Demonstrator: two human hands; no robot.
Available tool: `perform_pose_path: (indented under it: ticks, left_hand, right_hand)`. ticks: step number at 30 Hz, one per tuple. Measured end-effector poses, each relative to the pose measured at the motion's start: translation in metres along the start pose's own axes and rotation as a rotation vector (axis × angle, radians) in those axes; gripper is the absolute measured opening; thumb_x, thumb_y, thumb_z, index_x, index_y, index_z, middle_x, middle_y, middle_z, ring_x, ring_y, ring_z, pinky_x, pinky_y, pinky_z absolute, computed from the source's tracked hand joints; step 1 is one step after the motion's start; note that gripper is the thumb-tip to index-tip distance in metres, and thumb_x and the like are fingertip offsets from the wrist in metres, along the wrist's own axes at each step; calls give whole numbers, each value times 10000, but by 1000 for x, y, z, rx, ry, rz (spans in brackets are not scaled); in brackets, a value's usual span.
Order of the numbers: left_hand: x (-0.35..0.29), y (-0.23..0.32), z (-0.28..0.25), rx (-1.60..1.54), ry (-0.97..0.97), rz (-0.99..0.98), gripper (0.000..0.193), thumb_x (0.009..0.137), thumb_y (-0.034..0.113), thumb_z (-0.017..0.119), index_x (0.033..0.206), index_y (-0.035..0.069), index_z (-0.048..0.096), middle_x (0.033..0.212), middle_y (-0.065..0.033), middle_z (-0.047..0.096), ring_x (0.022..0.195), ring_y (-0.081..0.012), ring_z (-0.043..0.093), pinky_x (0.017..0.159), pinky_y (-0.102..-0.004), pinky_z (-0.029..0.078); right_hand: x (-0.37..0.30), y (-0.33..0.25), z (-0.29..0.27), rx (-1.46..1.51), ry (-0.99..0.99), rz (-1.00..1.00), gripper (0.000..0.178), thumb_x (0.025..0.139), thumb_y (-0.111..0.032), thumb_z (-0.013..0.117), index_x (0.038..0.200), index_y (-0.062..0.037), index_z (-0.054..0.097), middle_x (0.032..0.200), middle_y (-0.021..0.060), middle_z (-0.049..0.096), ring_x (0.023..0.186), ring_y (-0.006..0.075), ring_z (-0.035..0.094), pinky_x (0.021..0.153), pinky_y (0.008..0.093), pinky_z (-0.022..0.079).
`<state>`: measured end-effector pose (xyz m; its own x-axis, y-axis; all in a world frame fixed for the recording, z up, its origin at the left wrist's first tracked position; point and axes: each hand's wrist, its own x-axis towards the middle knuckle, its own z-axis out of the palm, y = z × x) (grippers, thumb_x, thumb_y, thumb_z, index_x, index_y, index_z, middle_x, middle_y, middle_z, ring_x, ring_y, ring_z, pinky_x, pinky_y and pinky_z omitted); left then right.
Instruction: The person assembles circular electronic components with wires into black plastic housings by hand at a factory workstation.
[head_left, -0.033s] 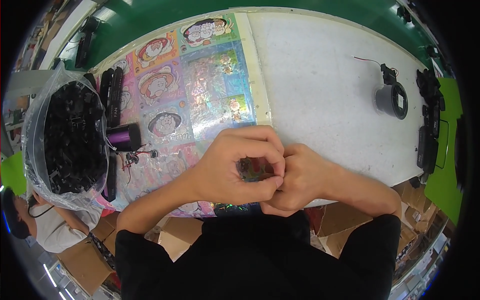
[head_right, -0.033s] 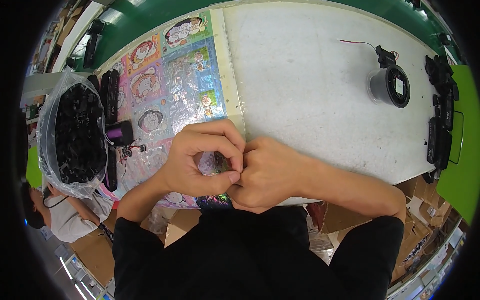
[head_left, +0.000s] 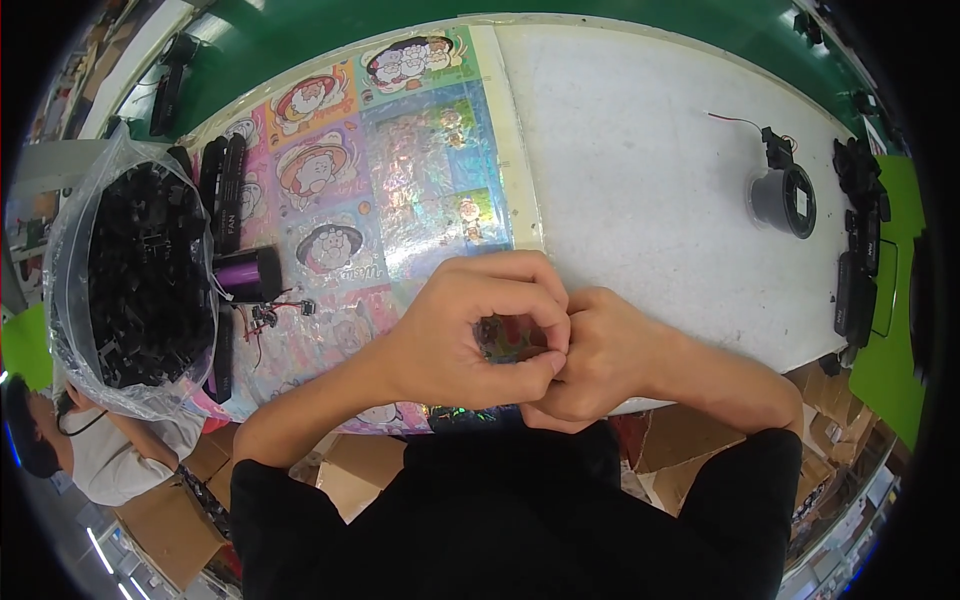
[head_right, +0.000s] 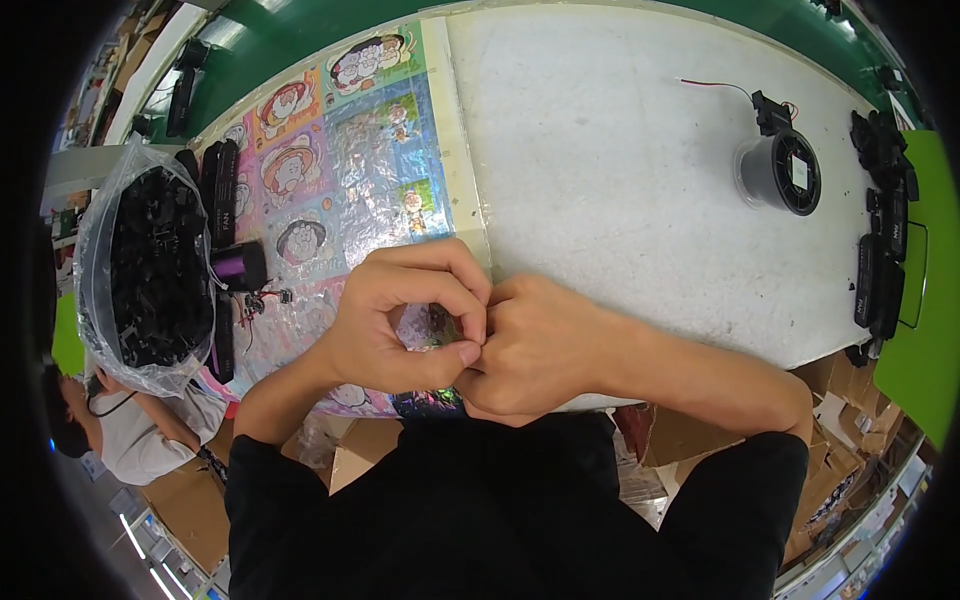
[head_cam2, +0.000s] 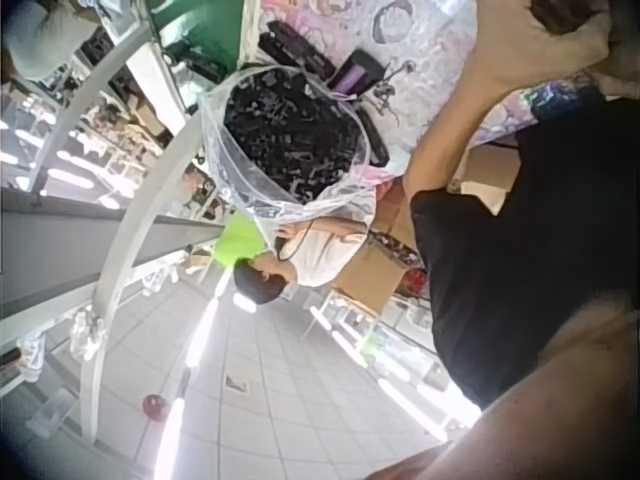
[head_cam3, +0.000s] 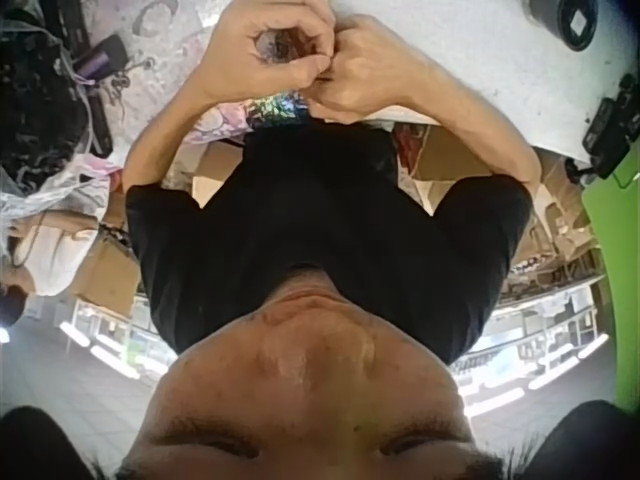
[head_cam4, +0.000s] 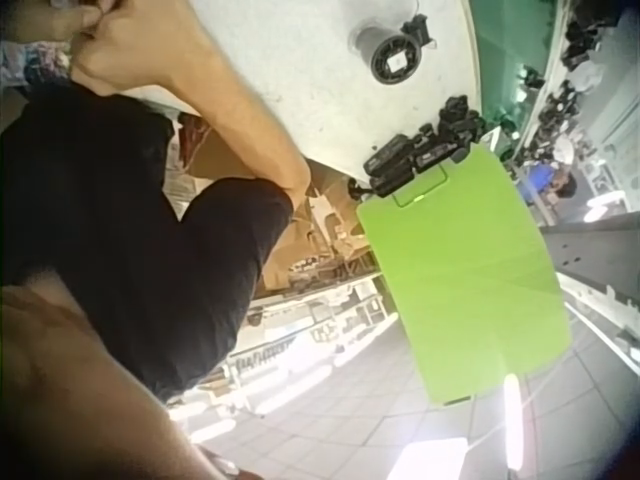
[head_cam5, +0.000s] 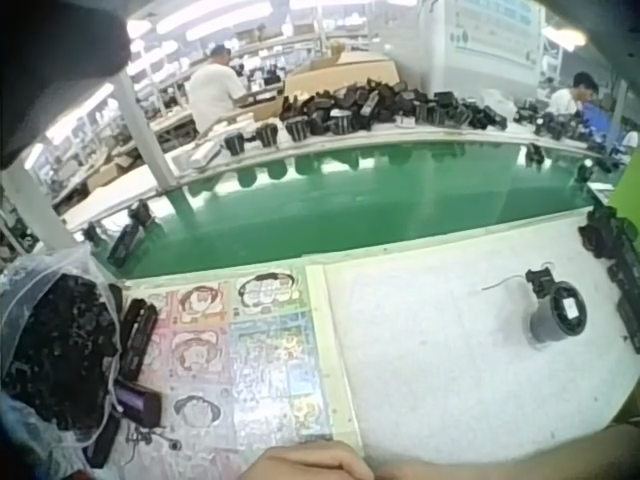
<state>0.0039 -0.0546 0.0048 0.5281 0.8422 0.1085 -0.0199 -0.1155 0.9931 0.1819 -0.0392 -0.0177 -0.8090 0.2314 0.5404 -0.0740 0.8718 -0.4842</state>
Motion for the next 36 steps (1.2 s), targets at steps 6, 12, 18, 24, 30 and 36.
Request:
perform_pose_path:
  ticks: [6,12,18,24,30,36]
  left_hand:
    - [0,-2,1,78,-6,52,100,628,-1,643,720,16,608,806,-79,577,691,-164,547,611,-257,430]
    - [0,-2,0,136,-44,34,105,634,5,615,728,15,570,821,-81,558,687,-179,532,607,-263,426]
    - [-1,-3,1,131,-44,46,96,642,9,604,730,13,565,823,-85,552,693,-183,528,615,-266,426]
    - [0,-1,-1,80,-60,22,101,638,3,605,733,17,575,827,-88,559,703,-188,534,624,-272,431]
    - [0,-1,-1,123,-55,37,100,629,9,610,721,20,575,819,-85,560,703,-195,534,624,-276,431]
    - [0,-3,0,149,-63,35,108,611,11,601,713,18,564,807,-88,554,699,-208,525,618,-287,429]
  right_hand:
    - [-2,1,3,-11,3,-19,230,586,-185,624,431,-111,472,426,3,416,395,191,479,397,312,415]
    - [-4,1,7,-16,1,-7,236,589,-183,620,422,-117,467,423,5,414,394,190,477,388,319,403]
    - [-2,-1,5,-10,-19,9,222,588,-186,625,433,-119,481,434,1,428,416,188,492,393,317,406]
    - [-4,0,6,-6,-3,-2,217,593,-190,629,440,-121,492,436,-1,433,415,189,492,395,319,410]
    - [-3,-1,6,-6,-36,-11,230,605,-197,627,438,-121,489,432,-2,426,401,189,482,390,321,406]
    - [-4,-1,7,6,-27,7,248,617,-198,619,429,-118,479,433,-1,429,418,184,492,391,317,404]
